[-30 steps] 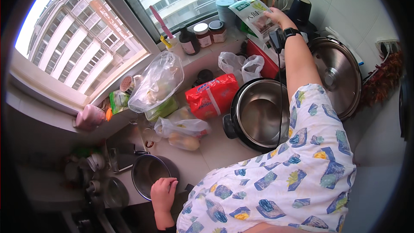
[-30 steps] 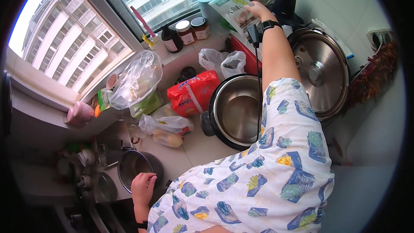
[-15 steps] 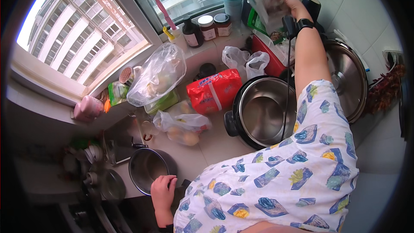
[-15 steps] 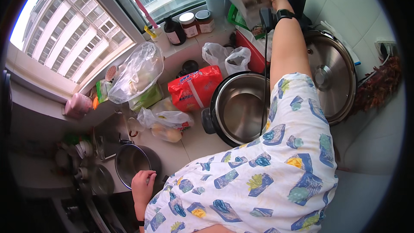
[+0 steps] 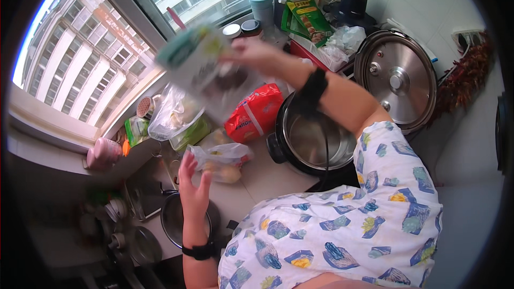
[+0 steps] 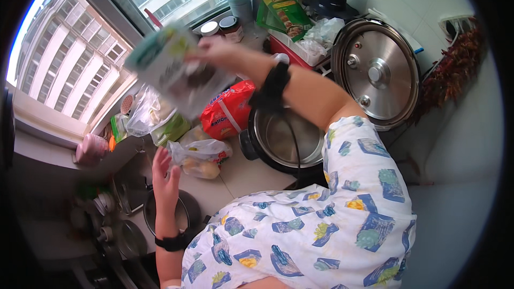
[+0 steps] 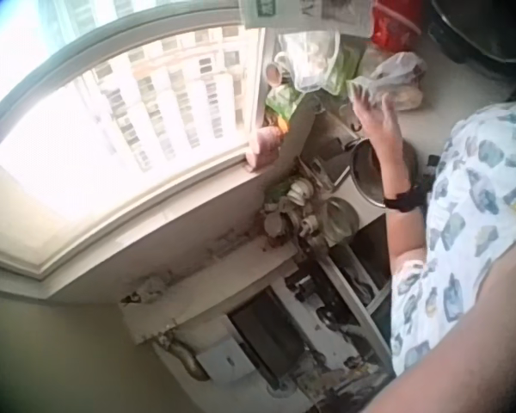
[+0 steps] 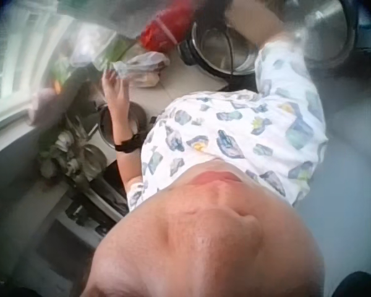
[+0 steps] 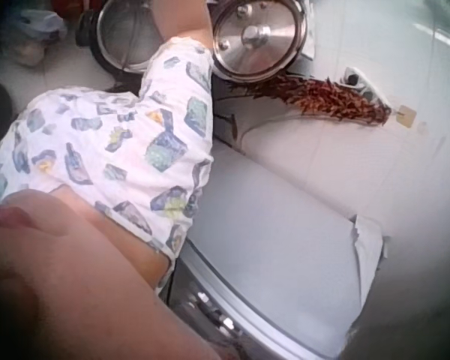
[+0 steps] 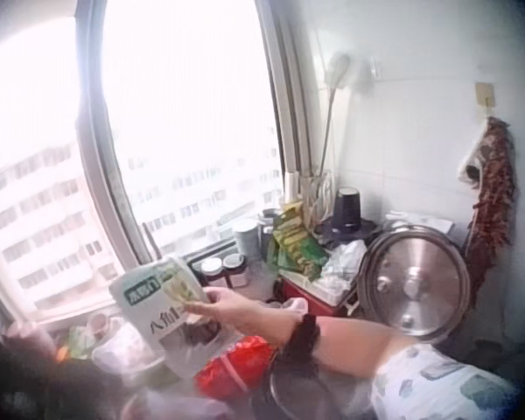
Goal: The person adds seasoning from multiple packets, pours sugar from a bag, and places a peeled vegetable from a plastic bag into a pot on a stove.
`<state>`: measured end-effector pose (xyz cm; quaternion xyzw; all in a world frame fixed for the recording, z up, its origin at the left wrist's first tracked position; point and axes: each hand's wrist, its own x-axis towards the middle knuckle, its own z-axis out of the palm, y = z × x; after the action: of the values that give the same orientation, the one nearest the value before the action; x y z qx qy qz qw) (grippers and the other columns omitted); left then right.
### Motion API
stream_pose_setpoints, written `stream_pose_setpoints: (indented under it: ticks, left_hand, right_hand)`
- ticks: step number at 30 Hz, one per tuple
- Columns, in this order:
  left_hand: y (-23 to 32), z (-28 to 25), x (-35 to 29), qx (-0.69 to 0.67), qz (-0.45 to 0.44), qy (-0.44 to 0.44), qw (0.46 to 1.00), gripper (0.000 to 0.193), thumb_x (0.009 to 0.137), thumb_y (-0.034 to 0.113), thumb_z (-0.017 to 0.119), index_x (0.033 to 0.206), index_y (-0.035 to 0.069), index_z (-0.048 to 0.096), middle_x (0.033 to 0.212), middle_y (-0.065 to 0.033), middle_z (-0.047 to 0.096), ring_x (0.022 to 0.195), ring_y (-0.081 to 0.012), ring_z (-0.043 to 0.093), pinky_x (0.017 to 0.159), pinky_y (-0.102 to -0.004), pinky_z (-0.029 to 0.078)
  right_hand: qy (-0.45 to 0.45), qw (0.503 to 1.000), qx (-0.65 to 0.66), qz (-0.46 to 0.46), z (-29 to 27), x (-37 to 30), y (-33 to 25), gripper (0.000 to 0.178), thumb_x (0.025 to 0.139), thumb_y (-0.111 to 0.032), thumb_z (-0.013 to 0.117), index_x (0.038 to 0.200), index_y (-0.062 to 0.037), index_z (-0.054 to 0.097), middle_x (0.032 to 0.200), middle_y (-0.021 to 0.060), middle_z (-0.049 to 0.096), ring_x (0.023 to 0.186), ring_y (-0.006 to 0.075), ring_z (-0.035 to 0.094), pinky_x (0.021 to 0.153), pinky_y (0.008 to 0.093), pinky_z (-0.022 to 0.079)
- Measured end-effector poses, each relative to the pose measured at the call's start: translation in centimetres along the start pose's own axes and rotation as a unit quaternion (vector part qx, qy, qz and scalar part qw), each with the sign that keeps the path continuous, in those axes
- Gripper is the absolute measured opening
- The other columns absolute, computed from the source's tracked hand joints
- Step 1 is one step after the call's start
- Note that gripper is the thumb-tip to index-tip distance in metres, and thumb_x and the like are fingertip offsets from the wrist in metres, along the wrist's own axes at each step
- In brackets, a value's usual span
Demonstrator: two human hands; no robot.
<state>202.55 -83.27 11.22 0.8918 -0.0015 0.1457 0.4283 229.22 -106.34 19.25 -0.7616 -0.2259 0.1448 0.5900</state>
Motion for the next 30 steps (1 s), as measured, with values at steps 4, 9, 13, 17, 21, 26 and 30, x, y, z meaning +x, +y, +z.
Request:
stream_pose_setpoints:
  ticks: [4,9,13,17,21,26,30]
  left_hand:
    - [-1.1,1.9,2.2,-0.286,-0.07,0.135,0.946,0.053,0.09,0.015,0.065,0.132,-0.001,0.039,0.118,-0.0123,0.058,0.106,-0.0185,0.055,0.092,-0.0304,0.042]
    - [-3.3,0.9,-1.2,-0.383,-0.145,0.118,0.905,0.029,0.093,0.011,0.06,0.117,-0.001,0.051,0.11,-0.0056,0.061,0.098,-0.0102,0.055,0.087,-0.0233,0.042]
    - [-3.7,0.1,-5.1,-0.331,-0.168,0.082,0.925,0.027,0.092,0.009,0.061,0.116,-0.003,0.055,0.106,-0.0034,0.062,0.093,-0.0089,0.055,0.082,-0.022,0.042]
    - [-6.7,-0.2,-9.1,-0.251,-0.187,0.052,0.948,0.022,0.091,0.009,0.062,0.111,-0.002,0.06,0.11,-0.0033,0.059,0.096,-0.0071,0.053,0.081,-0.021,0.041]
    - [-6.8,-1.2,-11.5,-0.265,-0.177,0.161,0.934,0.023,0.092,0.008,0.059,0.112,-0.002,0.057,0.099,-0.0012,0.055,0.088,-0.0105,0.052,0.08,-0.0244,0.042]
    - [-8.7,-1.0,-14.3,-0.282,-0.152,0.151,0.935,0.04,0.092,0.014,0.059,0.125,-0.002,0.044,0.101,-0.0039,0.057,0.089,-0.0098,0.052,0.077,-0.0251,0.044]
    - [-7.5,-1.6,-15.9,-0.348,-0.141,0.117,0.919,0.034,0.093,0.003,0.052,0.126,0.002,0.043,0.118,-0.0039,0.055,0.11,-0.0108,0.051,0.095,-0.0264,0.039]
  right_hand:
    - [-0.228,0.947,0.224,-0.021,9.5,-4.7,3.0,0.039,0.086,-0.023,0.072,0.116,0.0,0.061,0.109,0.0039,0.065,0.099,0.0105,0.057,0.089,0.0267,0.045]
    - [-0.162,0.97,-0.152,-0.1,2.9,-2.7,2.2,0.043,0.086,-0.035,0.069,0.114,-0.0025,0.062,0.107,0.0128,0.065,0.099,0.0189,0.061,0.087,0.0309,0.048]
    - [0.393,0.783,-0.474,-0.088,-12.0,1.5,6.0,0.044,0.078,-0.037,0.072,0.104,-0.0038,0.06,0.105,0.0175,0.06,0.097,0.0327,0.062,0.078,0.0421,0.052]
    - [0.409,0.746,-0.501,0.158,-18.1,0.8,8.2,0.049,0.083,-0.028,0.068,0.117,0.0033,0.052,0.117,0.0232,0.059,0.104,0.0364,0.063,0.083,0.0438,0.054]
    - [0.476,0.723,-0.5,-0.03,-18.0,0.9,7.8,0.025,0.087,-0.023,0.052,0.092,0.0017,0.057,0.087,0.0256,0.065,0.083,0.0447,0.063,0.072,0.0518,0.051]
    - [0.349,0.748,-0.564,-0.022,-20.0,-1.9,13.8,0.056,0.079,-0.048,0.069,0.101,0.0015,0.057,0.097,0.0276,0.063,0.092,0.0462,0.059,0.077,0.0508,0.048]
    - [0.39,0.693,-0.595,0.116,-24.3,-2.3,17.0,0.039,0.082,-0.032,0.065,0.103,-0.0014,0.056,0.101,0.0285,0.063,0.098,0.0439,0.06,0.083,0.0515,0.048]
